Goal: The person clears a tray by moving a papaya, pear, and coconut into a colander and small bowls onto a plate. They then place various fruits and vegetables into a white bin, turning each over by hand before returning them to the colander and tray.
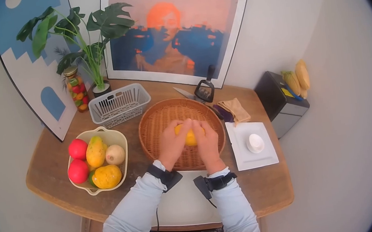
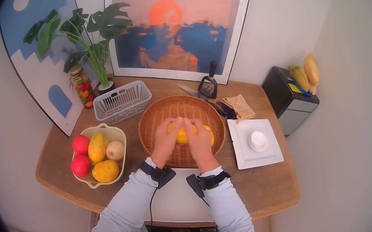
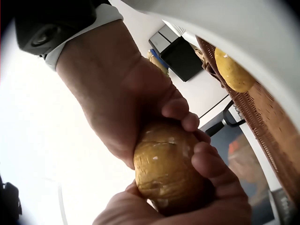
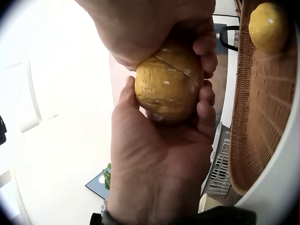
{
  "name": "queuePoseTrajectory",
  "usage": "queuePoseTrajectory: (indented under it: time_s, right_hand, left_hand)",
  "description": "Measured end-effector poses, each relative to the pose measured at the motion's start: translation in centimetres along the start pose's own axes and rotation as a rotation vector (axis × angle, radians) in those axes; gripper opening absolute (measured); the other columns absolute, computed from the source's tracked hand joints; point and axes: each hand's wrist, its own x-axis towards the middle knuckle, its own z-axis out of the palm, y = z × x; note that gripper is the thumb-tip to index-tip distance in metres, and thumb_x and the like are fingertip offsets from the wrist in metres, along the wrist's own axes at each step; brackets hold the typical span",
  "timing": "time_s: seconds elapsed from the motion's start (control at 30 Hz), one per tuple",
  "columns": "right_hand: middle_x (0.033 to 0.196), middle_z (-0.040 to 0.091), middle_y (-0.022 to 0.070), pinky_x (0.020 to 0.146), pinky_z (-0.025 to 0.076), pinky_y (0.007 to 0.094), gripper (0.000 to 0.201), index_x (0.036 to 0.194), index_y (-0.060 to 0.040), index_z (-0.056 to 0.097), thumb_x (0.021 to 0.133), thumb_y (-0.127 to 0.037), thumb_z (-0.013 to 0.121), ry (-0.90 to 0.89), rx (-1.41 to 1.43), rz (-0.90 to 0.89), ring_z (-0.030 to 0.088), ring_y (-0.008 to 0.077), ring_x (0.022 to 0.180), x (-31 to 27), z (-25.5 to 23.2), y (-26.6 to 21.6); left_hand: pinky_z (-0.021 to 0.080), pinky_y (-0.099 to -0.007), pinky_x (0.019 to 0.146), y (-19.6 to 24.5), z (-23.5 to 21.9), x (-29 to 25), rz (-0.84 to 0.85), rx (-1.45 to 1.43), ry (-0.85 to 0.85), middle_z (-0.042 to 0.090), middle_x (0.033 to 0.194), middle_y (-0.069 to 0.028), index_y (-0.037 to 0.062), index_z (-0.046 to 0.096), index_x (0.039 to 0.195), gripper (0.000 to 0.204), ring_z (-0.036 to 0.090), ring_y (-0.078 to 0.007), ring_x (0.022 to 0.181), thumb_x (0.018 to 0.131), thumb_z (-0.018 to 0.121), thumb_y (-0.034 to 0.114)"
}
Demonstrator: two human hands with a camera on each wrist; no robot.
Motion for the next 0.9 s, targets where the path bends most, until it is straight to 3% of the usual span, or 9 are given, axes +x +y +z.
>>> queuePoseTrajectory:
  time_s: [0.07,0.13,0.23,0.33,0.43,0.53,0.63,0.83,0.9]
  right_hand:
    - [0.099,0.068,0.0195,0.08,0.052,0.0379,0.035,0.11,-0.0025,0.065,0.091,-0.032,0.071,-0.016,-0.03,0.098,0.067,0.032,0.09,0.1,-0.3,-0.4]
    - [0.097,0.068,0.0187,0.08,0.051,0.0376,0.033,0.109,-0.0024,0.066,0.092,-0.031,0.069,-0.03,-0.169,0.04,0.067,0.0325,0.089,-0.4,-0.5,-1.7]
    - [0.096,0.068,0.0151,0.081,0.05,0.0328,0.027,0.105,-0.0005,0.067,0.096,-0.025,0.064,-0.022,-0.246,-0.529,0.066,0.0271,0.089,-0.7,0.1,-4.0]
    - [0.099,0.066,0.0185,0.082,0.051,0.038,0.035,0.109,-0.0015,0.065,0.091,-0.032,0.068,0.004,-0.078,-0.351,0.065,0.0327,0.094,-0.7,0.6,-1.8]
    - [0.108,0.063,0.0185,0.085,0.05,0.0386,0.035,0.112,-0.0006,0.063,0.088,-0.026,0.072,-0.147,0.134,0.179,0.063,0.0332,0.1,0.1,-0.8,-0.6]
    - [0.103,0.065,0.017,0.084,0.05,0.0369,0.03,0.11,-0.0004,0.064,0.091,-0.023,0.069,-0.039,-0.185,-0.306,0.063,0.031,0.095,-0.4,-0.1,-1.3]
    - [0.099,0.067,0.0107,0.085,0.05,0.0319,0.026,0.107,0.0,0.065,0.093,-0.022,0.067,-0.071,-0.231,-0.521,0.064,0.0206,0.092,-0.9,0.2,-4.5]
    - [0.108,0.065,0.016,0.087,0.05,0.0368,0.033,0.114,0.0,0.064,0.091,-0.024,0.069,-0.13,0.192,0.323,0.064,0.0294,0.099,0.4,-1.1,-0.2]
    - [0.106,0.066,0.0167,0.086,0.05,0.0368,0.032,0.113,0.0005,0.064,0.094,-0.025,0.066,-0.053,0.018,-0.032,0.064,0.0295,0.097,0.0,-0.2,-0.2]
  left_hand:
    - [0.044,-0.0221,0.039,-0.8,0.3,0.3,0.197,0.187,-0.01,0.064,0.077,-0.0066,0.0037,0.066,0.096,0.042,0.061,-0.0128,0.055,0.098,0.058,0.045]
    - [0.044,-0.0221,0.041,0.1,-0.4,0.3,-0.139,-0.04,-0.054,0.063,0.079,-0.0051,0.004,0.065,0.098,0.041,0.061,-0.0112,0.058,0.098,0.057,0.044]
    - [0.045,-0.0233,0.045,0.4,-1.3,0.4,-0.34,-0.307,-0.081,0.064,0.079,-0.0058,0.0033,0.066,0.099,0.041,0.062,-0.0121,0.062,0.098,0.059,0.043]
    - [0.046,-0.0243,0.047,-0.7,-0.6,0.7,-0.066,-0.184,-0.038,0.065,0.078,-0.0058,0.0035,0.067,0.099,0.039,0.062,-0.012,0.064,0.099,0.056,0.041]
    - [0.045,-0.0245,0.048,-1.1,0.5,0.2,0.214,0.032,-0.007,0.064,0.081,-0.0048,0.0043,0.066,0.099,0.035,0.061,-0.0104,0.065,0.101,0.054,0.037]
    - [0.046,-0.0246,0.049,-1.8,-0.3,0.6,0.015,-0.181,-0.006,0.063,0.084,-0.0042,0.0041,0.065,0.101,0.031,0.061,-0.0101,0.068,0.101,0.055,0.033]
    - [0.046,-0.0242,0.047,-2.1,-0.9,1.1,-0.135,-0.45,-0.02,0.063,0.085,-0.0041,0.0039,0.065,0.102,0.029,0.061,-0.0101,0.069,0.1,0.058,0.032]
    - [0.043,-0.0239,0.042,0.9,0.6,-0.8,0.044,-0.063,-0.046,0.062,0.085,-0.004,0.004,0.065,0.099,0.034,0.059,-0.0098,0.066,0.1,0.055,0.037]
    - [0.043,-0.0238,0.042,0.7,0.4,-0.6,-0.042,-0.09,-0.053,0.063,0.086,-0.0048,0.0039,0.064,0.099,0.034,0.06,-0.0106,0.065,0.1,0.057,0.037]
